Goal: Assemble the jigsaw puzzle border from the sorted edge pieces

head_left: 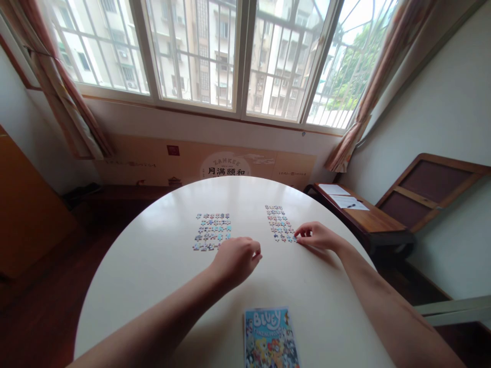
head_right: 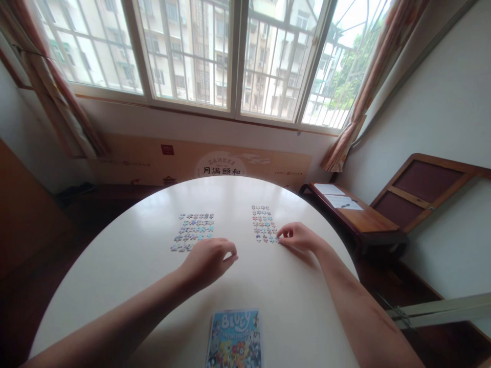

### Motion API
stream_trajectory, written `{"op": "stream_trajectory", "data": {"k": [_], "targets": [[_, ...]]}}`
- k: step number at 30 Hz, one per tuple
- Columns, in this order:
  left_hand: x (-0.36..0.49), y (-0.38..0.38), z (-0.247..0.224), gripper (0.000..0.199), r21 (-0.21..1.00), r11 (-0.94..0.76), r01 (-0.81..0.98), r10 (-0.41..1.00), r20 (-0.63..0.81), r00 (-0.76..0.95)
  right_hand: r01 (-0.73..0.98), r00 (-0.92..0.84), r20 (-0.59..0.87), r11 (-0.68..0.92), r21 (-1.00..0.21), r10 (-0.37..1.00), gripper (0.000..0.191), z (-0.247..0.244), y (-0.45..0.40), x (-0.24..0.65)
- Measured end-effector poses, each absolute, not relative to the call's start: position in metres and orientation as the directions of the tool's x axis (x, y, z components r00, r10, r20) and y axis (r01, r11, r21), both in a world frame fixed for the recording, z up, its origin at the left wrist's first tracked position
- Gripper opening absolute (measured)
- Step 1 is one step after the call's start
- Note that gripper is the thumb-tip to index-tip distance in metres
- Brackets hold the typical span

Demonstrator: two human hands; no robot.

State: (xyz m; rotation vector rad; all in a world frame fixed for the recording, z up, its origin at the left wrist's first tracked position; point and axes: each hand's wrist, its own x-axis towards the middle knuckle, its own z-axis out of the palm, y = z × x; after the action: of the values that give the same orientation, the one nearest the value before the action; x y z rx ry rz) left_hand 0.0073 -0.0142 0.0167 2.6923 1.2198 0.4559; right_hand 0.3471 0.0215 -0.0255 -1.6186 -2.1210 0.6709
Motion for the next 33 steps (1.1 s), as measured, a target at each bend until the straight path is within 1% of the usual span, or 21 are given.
{"op": "stream_trajectory", "data": {"k": [3, 7, 10, 14, 19, 22, 24, 26, 28, 29, 31, 32, 33], "targets": [[0.007, -0.015, 0.017, 0.016, 0.264, -0.702, 0.661, 0.71, 0.193, 0.677, 0.774, -0.257, 0.022, 0.22, -0.594, 0.966, 0.032, -0.026, 0.022, 0.348], [0.008, -0.019, 0.016, 0.014, 0.285, -0.822, 0.494, 0.548, 0.157, 0.821, 0.767, -0.25, 0.028, 0.216, -0.604, 0.968, 0.032, -0.027, 0.022, 0.349], [0.008, -0.021, 0.013, 0.014, 0.297, -0.866, 0.402, 0.458, 0.148, 0.877, 0.758, -0.243, 0.029, 0.209, -0.618, 0.97, 0.032, -0.027, 0.022, 0.348], [0.007, -0.02, 0.012, 0.014, 0.295, -0.872, 0.389, 0.449, 0.167, 0.878, 0.732, -0.227, 0.033, 0.193, -0.653, 0.973, 0.034, -0.025, 0.022, 0.348], [0.005, -0.018, 0.011, 0.015, 0.304, -0.875, 0.377, 0.442, 0.182, 0.878, 0.664, -0.202, 0.023, 0.154, -0.732, 0.979, 0.041, -0.025, 0.017, 0.35], [0.005, -0.018, 0.011, 0.013, 0.305, -0.873, 0.379, 0.444, 0.18, 0.878, 0.62, -0.176, 0.019, 0.126, -0.775, 0.984, 0.049, -0.019, 0.013, 0.351], [0.006, -0.019, 0.012, 0.012, 0.296, -0.878, 0.377, 0.441, 0.192, 0.876, 0.592, -0.154, 0.046, 0.13, -0.795, 0.987, 0.055, -0.003, 0.009, 0.349], [0.006, -0.019, 0.013, 0.019, 0.269, -0.889, 0.371, 0.432, 0.219, 0.875, 0.563, -0.16, 0.097, 0.171, -0.808, 0.982, 0.06, 0.025, -0.002, 0.346], [0.005, -0.019, 0.015, 0.033, 0.234, -0.896, 0.378, 0.433, 0.263, 0.862, 0.533, -0.268, 0.156, 0.282, -0.798, 0.951, 0.062, 0.055, -0.026, 0.341], [0.004, -0.018, 0.016, 0.039, 0.22, -0.894, 0.39, 0.442, 0.294, 0.848, 0.543, -0.345, 0.143, 0.322, -0.776, 0.928, 0.061, 0.068, -0.044, 0.339], [0.001, -0.015, 0.019, 0.048, 0.21, -0.88, 0.426, 0.475, 0.374, 0.797, 0.59, -0.464, 0.051, 0.352, -0.727, 0.884, 0.056, 0.081, -0.093, 0.332], [-0.002, -0.013, 0.021, 0.051, 0.216, -0.868, 0.447, 0.496, 0.42, 0.76, 0.63, -0.481, -0.026, 0.326, -0.705, 0.876, 0.049, 0.08, -0.122, 0.328], [-0.006, -0.009, 0.023, 0.054, 0.231, -0.852, 0.47, 0.521, 0.464, 0.716, 0.699, -0.509, -0.196, 0.269, -0.662, 0.838, 0.042, 0.075, -0.151, 0.322]]}}
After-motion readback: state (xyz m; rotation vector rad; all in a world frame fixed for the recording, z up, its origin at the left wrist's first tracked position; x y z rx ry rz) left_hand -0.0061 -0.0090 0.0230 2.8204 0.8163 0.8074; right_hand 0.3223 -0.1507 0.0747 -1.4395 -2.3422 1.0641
